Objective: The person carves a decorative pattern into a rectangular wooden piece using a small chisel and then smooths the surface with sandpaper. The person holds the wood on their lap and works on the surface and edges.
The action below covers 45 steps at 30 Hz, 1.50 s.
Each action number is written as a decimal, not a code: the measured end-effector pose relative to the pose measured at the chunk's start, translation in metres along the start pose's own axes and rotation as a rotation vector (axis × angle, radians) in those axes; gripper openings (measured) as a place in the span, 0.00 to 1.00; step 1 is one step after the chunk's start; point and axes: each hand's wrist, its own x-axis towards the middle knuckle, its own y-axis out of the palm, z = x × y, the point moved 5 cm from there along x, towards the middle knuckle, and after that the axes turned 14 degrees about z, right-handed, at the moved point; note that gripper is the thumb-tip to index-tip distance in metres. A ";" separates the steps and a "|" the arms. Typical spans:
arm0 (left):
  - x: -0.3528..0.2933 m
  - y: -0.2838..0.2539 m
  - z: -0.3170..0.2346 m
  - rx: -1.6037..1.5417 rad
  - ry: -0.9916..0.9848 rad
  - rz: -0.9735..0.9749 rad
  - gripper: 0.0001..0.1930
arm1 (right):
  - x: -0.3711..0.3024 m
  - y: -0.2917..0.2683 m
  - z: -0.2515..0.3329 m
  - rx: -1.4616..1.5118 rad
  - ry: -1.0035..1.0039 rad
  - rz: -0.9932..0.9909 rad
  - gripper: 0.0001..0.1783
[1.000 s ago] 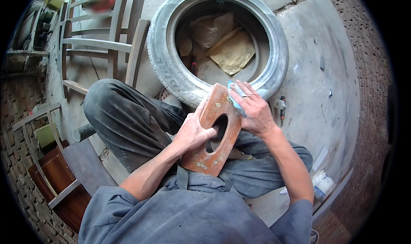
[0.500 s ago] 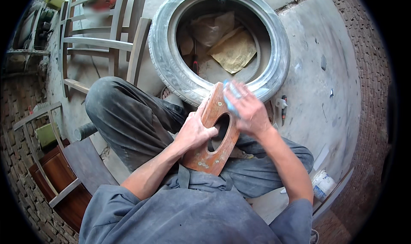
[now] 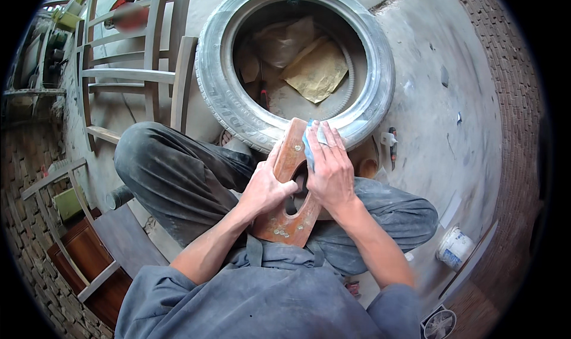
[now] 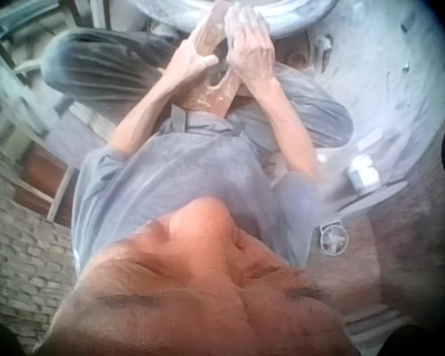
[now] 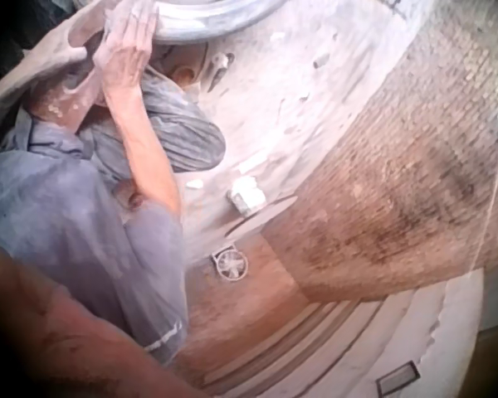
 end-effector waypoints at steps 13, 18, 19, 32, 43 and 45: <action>0.001 0.003 -0.001 -0.024 0.074 -0.039 0.58 | -0.033 0.014 0.034 0.090 0.087 -0.025 0.45; -0.004 0.001 -0.015 -0.082 0.053 -0.015 0.57 | 0.018 0.005 -0.040 0.086 0.260 -0.027 0.36; -0.004 0.002 -0.015 -0.077 0.071 -0.020 0.57 | 0.030 0.004 -0.053 0.084 0.299 -0.027 0.34; -0.002 0.004 -0.025 -0.106 0.027 0.006 0.55 | 0.086 0.024 -0.110 0.171 0.458 -0.014 0.36; -0.003 0.005 -0.027 -0.089 -0.004 0.004 0.56 | -0.033 -0.010 -0.129 0.380 0.443 -0.327 0.32; -0.002 0.005 -0.021 -0.126 0.006 0.003 0.56 | -0.032 -0.013 -0.127 0.325 0.415 -0.354 0.33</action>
